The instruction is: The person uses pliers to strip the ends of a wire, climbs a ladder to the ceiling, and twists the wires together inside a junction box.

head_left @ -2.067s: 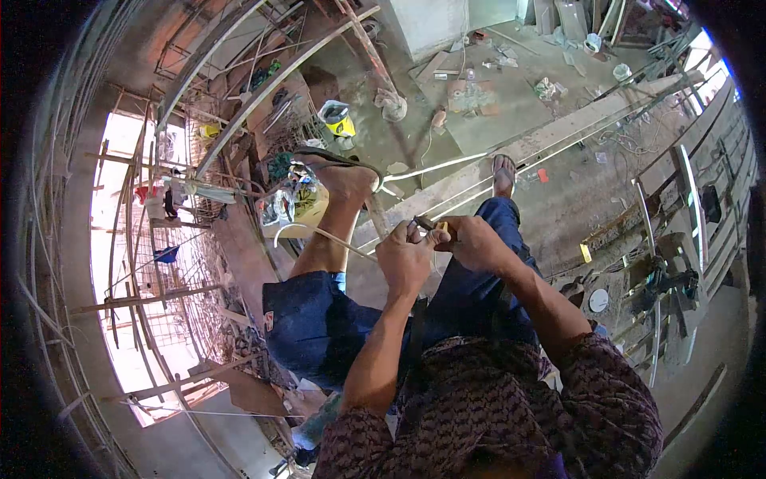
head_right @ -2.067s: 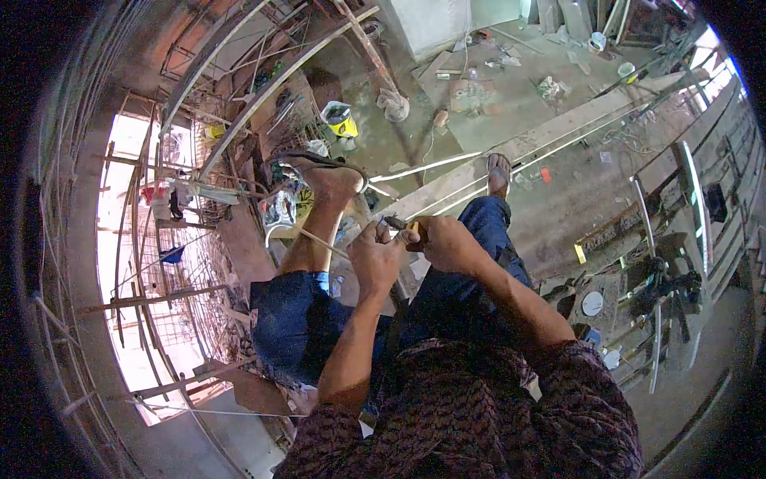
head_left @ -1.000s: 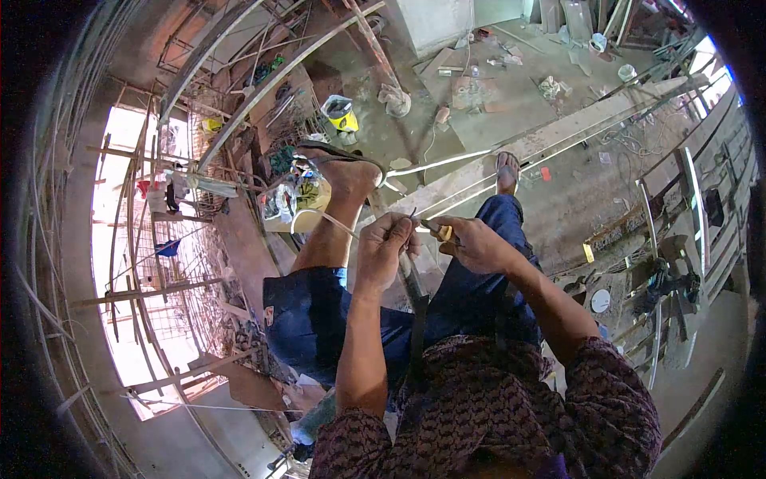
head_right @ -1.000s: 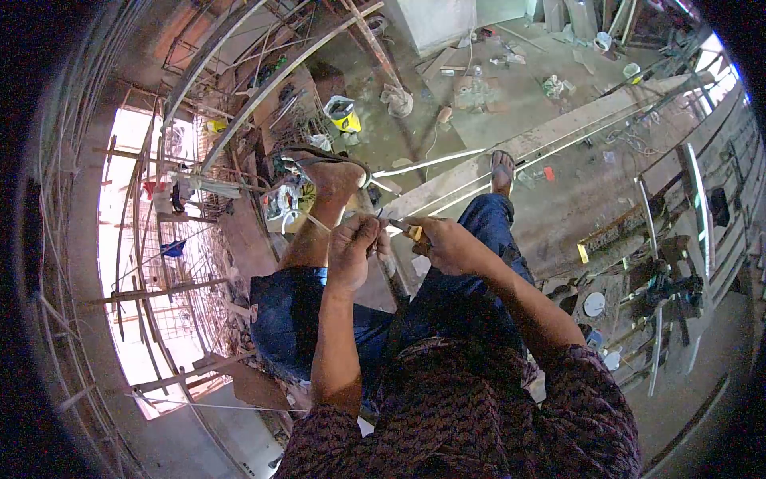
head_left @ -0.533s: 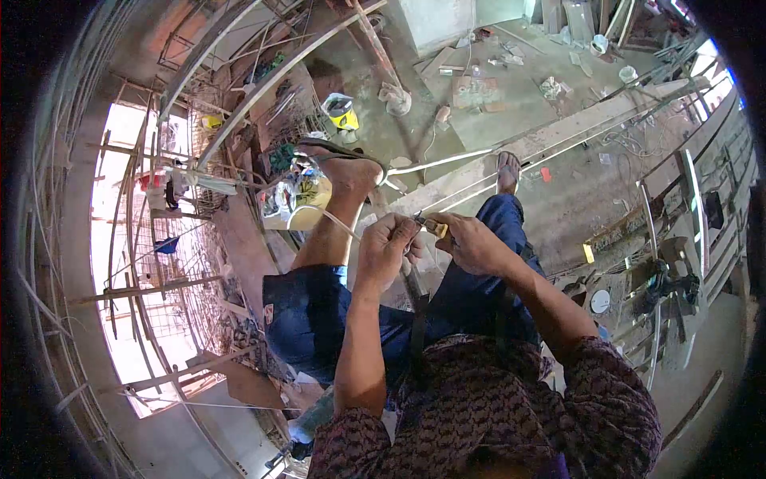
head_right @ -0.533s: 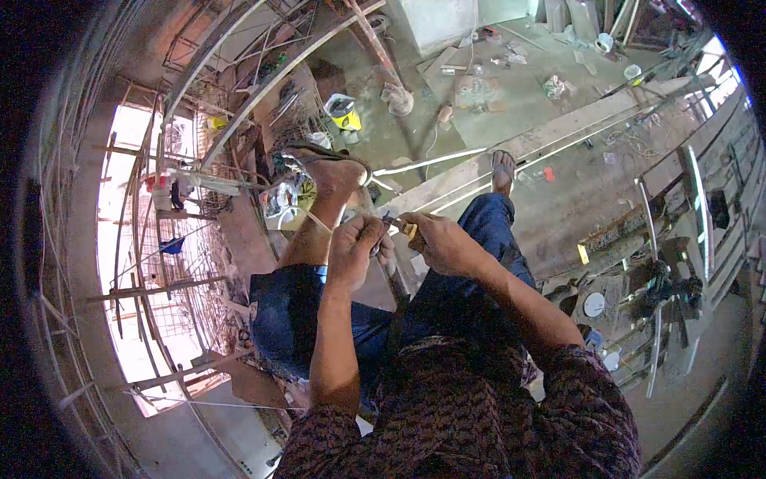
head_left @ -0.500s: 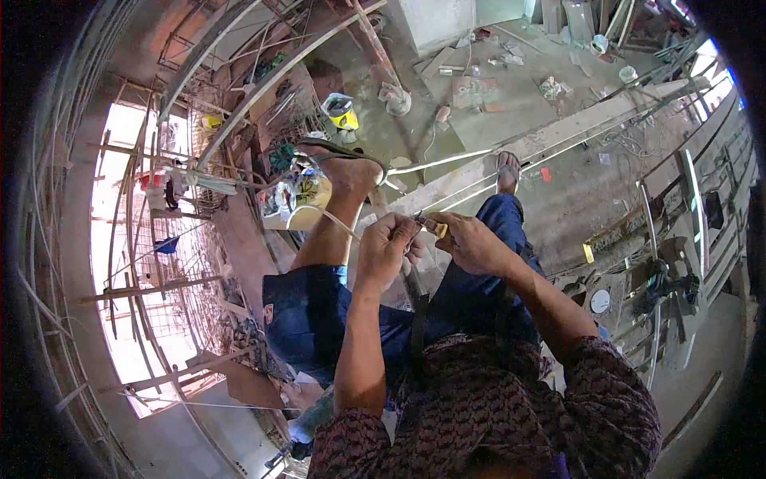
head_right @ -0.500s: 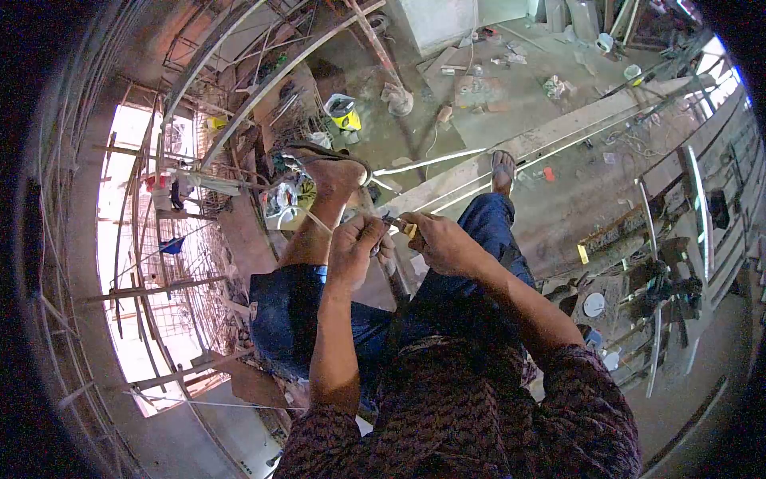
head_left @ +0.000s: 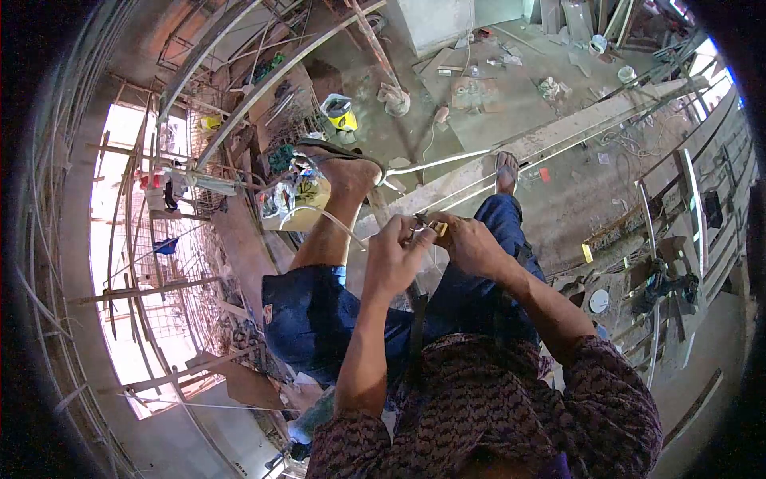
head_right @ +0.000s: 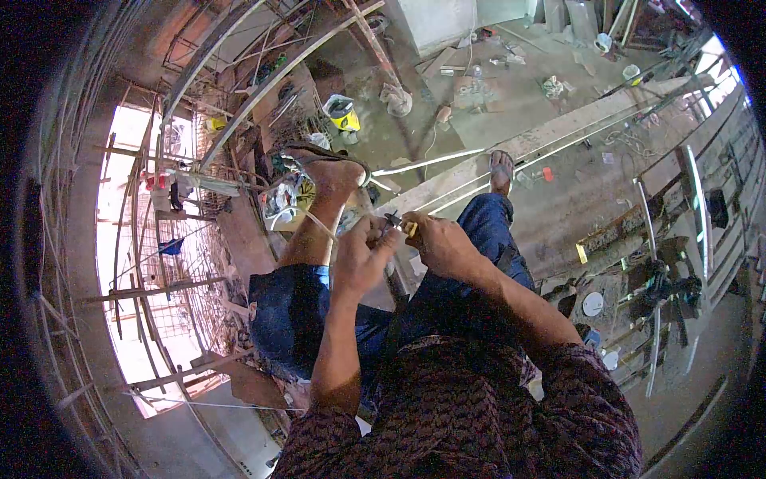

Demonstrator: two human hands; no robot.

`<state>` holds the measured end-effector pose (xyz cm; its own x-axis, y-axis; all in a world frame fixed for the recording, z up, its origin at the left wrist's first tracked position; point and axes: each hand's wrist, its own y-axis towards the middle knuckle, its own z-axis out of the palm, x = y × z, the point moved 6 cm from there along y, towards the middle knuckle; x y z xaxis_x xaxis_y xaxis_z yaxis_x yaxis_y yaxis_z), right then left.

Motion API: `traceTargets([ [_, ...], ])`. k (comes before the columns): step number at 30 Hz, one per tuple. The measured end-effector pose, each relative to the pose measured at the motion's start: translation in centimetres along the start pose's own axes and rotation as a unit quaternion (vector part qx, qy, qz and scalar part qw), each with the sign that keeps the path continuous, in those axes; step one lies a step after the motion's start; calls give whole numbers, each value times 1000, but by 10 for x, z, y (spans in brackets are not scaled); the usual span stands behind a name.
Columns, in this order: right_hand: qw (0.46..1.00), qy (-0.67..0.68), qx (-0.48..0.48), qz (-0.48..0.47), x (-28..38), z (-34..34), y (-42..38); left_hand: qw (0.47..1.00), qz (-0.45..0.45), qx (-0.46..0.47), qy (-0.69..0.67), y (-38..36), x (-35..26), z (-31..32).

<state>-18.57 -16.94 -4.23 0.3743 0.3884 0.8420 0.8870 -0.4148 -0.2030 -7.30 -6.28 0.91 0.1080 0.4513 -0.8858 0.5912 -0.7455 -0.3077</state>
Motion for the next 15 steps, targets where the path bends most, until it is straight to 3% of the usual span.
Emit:
traceTargets([
  [2, 1000, 4, -1, 2, -10, 4, 0, 976, 80, 1, 202, -6, -12, 8],
  [4, 996, 15, -45, -77, -6, 4, -2, 975, 68, -34, 211, -6, -5, 15],
  [6, 997, 15, -43, -60, -6, 7, -2, 953, 100, -96, 268, -3, -4, 15],
  [9, 998, 28, -31, -41, -3, 3, 2, 970, 34, -117, 209, -4, 7, 16],
  [12, 997, 55, -31, -33, -4, 5, 3, 972, 66, -176, 142, -2, 5, 18],
  [15, 994, 99, -45, -9, -8, 7, 1, 980, 55, -170, 84, -1, 6, 20],
])
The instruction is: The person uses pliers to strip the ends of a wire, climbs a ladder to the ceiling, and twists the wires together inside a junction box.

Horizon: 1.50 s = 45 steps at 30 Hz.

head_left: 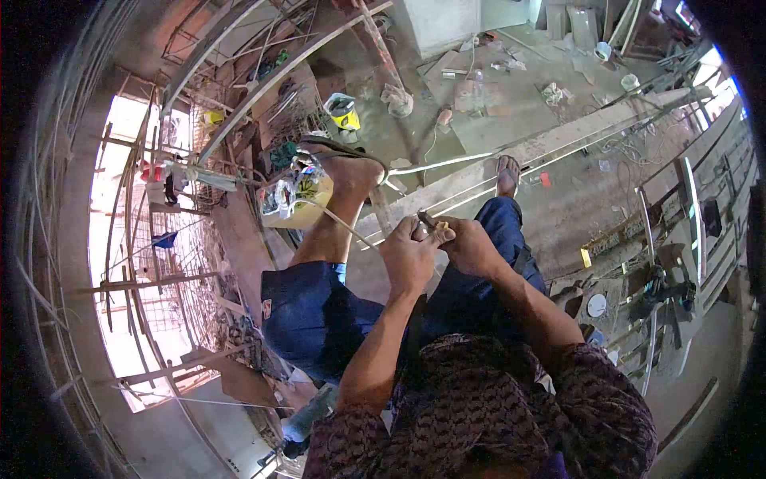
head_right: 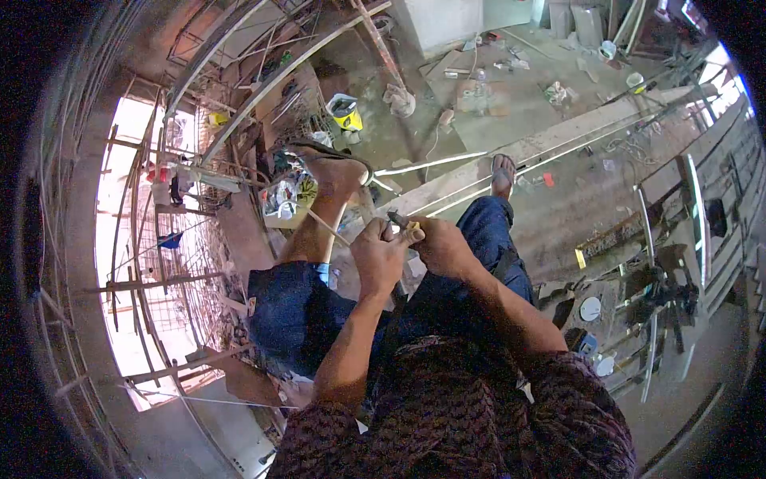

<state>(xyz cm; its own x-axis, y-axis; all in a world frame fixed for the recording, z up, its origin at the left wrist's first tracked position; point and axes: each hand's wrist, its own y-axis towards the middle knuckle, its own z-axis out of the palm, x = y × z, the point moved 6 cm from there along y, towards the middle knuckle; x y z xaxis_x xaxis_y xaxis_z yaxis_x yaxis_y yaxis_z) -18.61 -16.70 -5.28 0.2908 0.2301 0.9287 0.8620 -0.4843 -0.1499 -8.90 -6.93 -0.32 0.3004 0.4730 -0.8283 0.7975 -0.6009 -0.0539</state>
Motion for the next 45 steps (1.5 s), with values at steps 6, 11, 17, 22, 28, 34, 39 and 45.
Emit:
traceTargets([
  [6, 996, 30, -83, 13, -35, 11, -6, 999, 6, -6, 45, -3, 1, 9],
  [11, 984, 139, -47, 98, -37, 12, -4, 998, 1, 3, 68, -2, 4, 27],
  [17, 861, 463, -136, 163, -107, -49, -21, 997, 64, -26, -41, -5, 14, -7],
  [22, 817, 495, -179, 235, -116, -98, -65, 912, 10, 131, -389, 9, 14, -25],
  [28, 813, 473, -235, 243, -143, -132, -136, 883, 10, 182, -433, 12, 12, -31],
  [34, 833, 392, -280, 273, -153, -152, -190, 880, 29, 197, -431, 13, -2, -27],
  [39, 870, 324, -255, 270, -135, -153, -200, 929, 51, 204, -305, 5, -29, -21],
  [45, 977, 54, -96, 182, -54, -133, -166, 934, 45, 237, -263, -14, -52, -5],
])
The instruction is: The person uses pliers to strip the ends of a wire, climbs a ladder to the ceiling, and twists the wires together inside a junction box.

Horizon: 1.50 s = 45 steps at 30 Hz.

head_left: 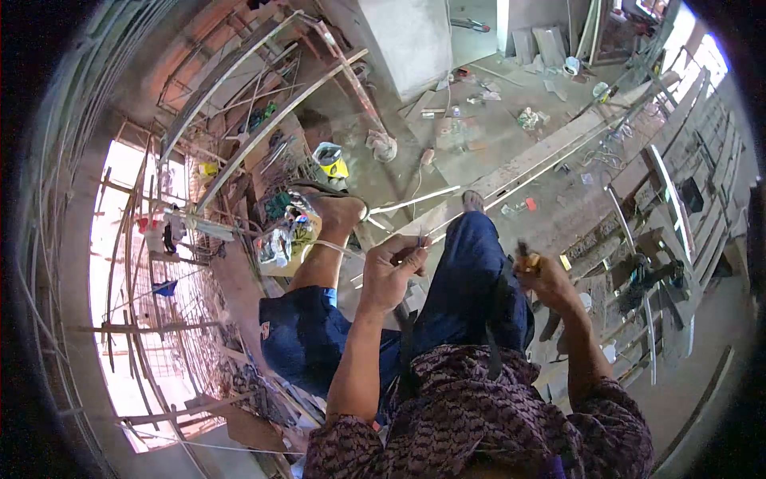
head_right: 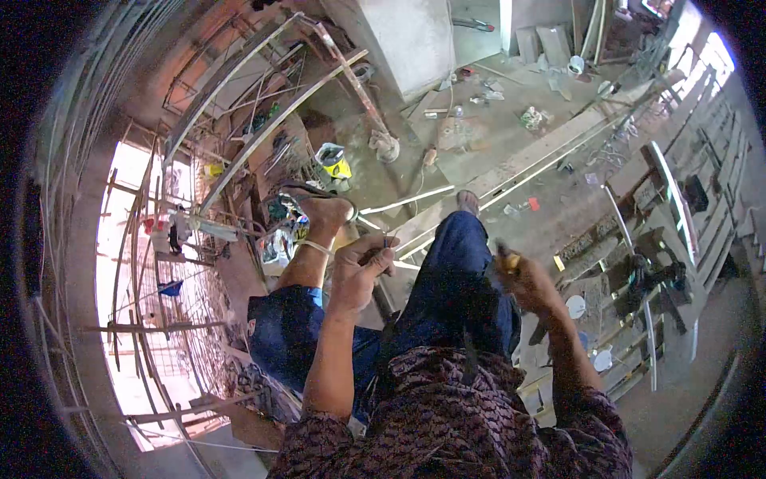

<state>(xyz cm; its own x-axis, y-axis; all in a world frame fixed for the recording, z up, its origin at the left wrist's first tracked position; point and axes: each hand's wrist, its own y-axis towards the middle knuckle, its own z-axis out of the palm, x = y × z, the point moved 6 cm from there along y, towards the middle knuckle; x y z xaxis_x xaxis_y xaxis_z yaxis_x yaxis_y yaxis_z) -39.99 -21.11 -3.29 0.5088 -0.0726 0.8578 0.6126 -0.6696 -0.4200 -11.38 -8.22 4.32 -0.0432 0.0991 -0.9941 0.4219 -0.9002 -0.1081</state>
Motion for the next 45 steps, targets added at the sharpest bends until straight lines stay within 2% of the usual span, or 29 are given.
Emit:
traceTargets([
  [1, 1000, 3, -4, 2, 9, 7, 1, 1000, -6, 2, 13, -1, -5, 5],
  [3, 990, -24, -23, -134, 41, 20, 2, 1000, -2, -2, 30, -2, -2, 9],
  [4, 991, -21, -24, -133, 55, 23, 5, 999, -4, 0, 32, -2, -2, 12],
  [6, 995, -69, 56, -51, 77, 34, 12, 999, 7, 5, 51, -2, -8, 16],
  [7, 995, -65, 57, -50, 83, 37, 14, 999, 4, 5, 53, -2, -11, 18],
  [9, 982, -85, 53, -161, 104, 44, 16, 997, 10, 24, 67, -1, -16, 21],
  [16, 971, -66, 59, -223, 106, 63, 36, 1000, -24, 20, 2, -2, -11, 22],
  [18, 964, -61, 12, -258, 103, 60, 35, 999, -27, 18, -4, 0, -11, 24],
  [21, 967, -69, 17, -245, 104, 58, 34, 999, -44, 18, 26, 0, -10, 28],
  [31, 974, -71, 29, -214, 107, 61, 33, 998, -47, 38, 1, -1, -8, 30],
  [33, 951, -162, -6, -264, 108, 62, 32, 998, -50, 28, 12, -3, -9, 29],
  [34, 951, -162, -7, -264, 105, 64, 33, 998, -50, 29, 12, -4, -8, 29],
  [37, 948, -157, -27, -276, 105, 64, 34, 999, -43, 15, 14, -4, -6, 29],
  [39, 986, -60, 65, -139, 95, 71, 38, 998, -59, -6, 21, -5, -8, 30],
  [45, 982, -32, 14, -188, 86, 77, 38, 998, -43, -31, 46, -9, -12, 30],
])
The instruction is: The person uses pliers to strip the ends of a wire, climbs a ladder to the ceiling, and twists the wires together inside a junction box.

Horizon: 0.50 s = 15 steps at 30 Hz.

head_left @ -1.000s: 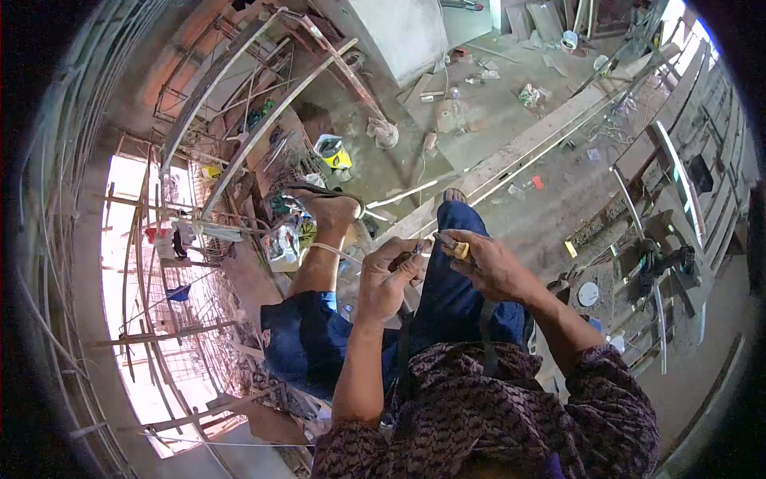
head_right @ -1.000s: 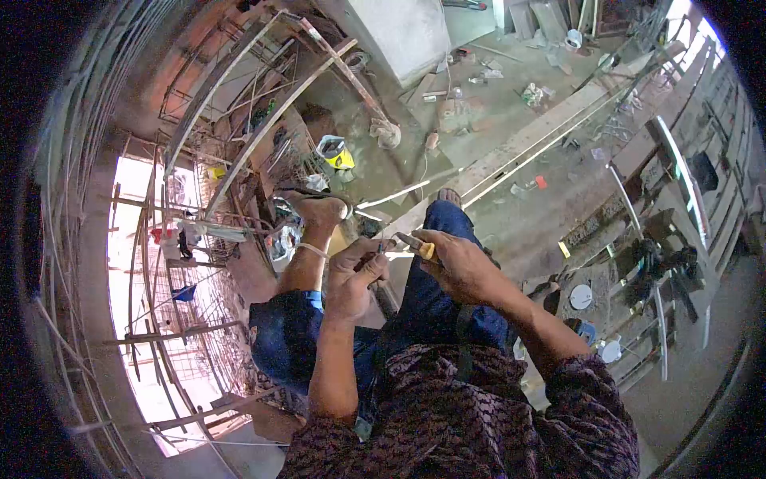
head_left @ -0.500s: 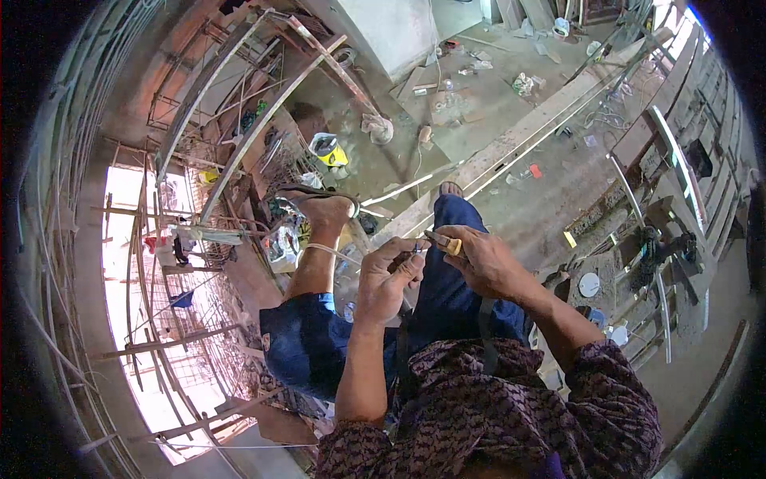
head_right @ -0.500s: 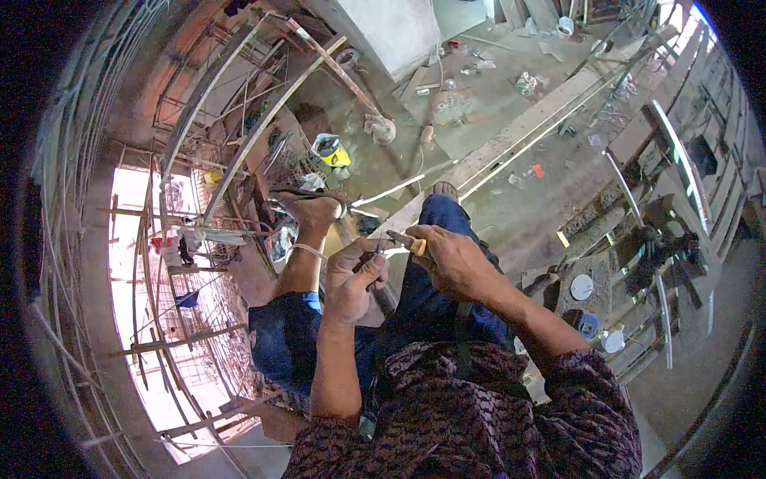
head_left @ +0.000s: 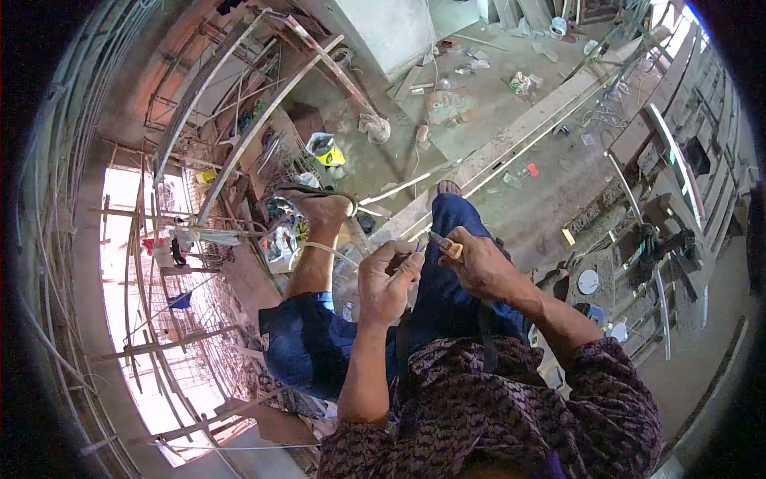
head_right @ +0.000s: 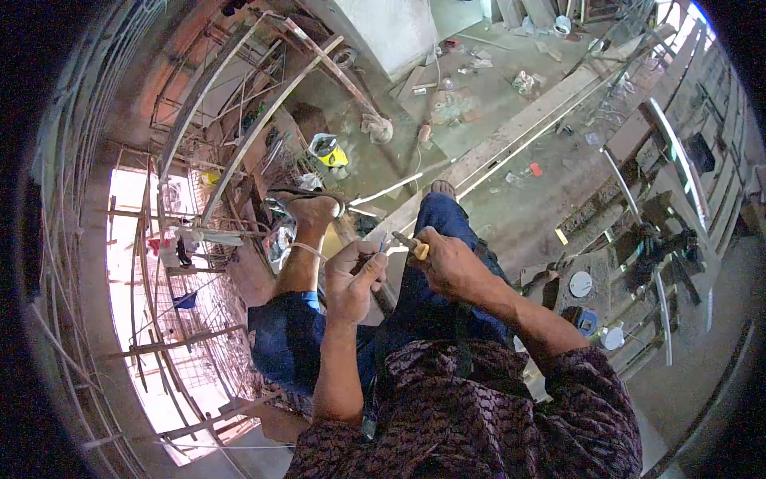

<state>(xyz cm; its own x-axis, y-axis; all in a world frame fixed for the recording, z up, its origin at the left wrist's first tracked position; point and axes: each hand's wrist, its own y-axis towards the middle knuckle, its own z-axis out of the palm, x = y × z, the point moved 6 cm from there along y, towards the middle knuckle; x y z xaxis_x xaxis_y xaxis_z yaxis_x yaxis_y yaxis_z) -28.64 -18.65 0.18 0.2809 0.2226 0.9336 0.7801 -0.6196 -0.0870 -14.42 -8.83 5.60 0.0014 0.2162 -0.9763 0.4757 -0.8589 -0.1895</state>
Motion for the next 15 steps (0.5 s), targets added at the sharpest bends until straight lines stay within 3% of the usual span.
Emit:
traceTargets([
  [4, 999, -17, -27, 21, -9, 5, 3, 1000, 1, -5, 22, 1, -3, -1],
  [7, 994, 38, -99, 6, -21, -11, 10, 999, 41, 17, 24, -4, -5, -6],
  [9, 985, 165, -26, 49, -24, -19, 13, 1000, 4, 17, -17, -6, 1, -10],
  [13, 997, 38, 67, -25, 1, -19, 2, 997, -27, 37, -68, -4, 2, -10],
  [15, 991, 91, 95, 2, 8, -14, 0, 995, -33, 51, -76, -3, 2, -10],
])
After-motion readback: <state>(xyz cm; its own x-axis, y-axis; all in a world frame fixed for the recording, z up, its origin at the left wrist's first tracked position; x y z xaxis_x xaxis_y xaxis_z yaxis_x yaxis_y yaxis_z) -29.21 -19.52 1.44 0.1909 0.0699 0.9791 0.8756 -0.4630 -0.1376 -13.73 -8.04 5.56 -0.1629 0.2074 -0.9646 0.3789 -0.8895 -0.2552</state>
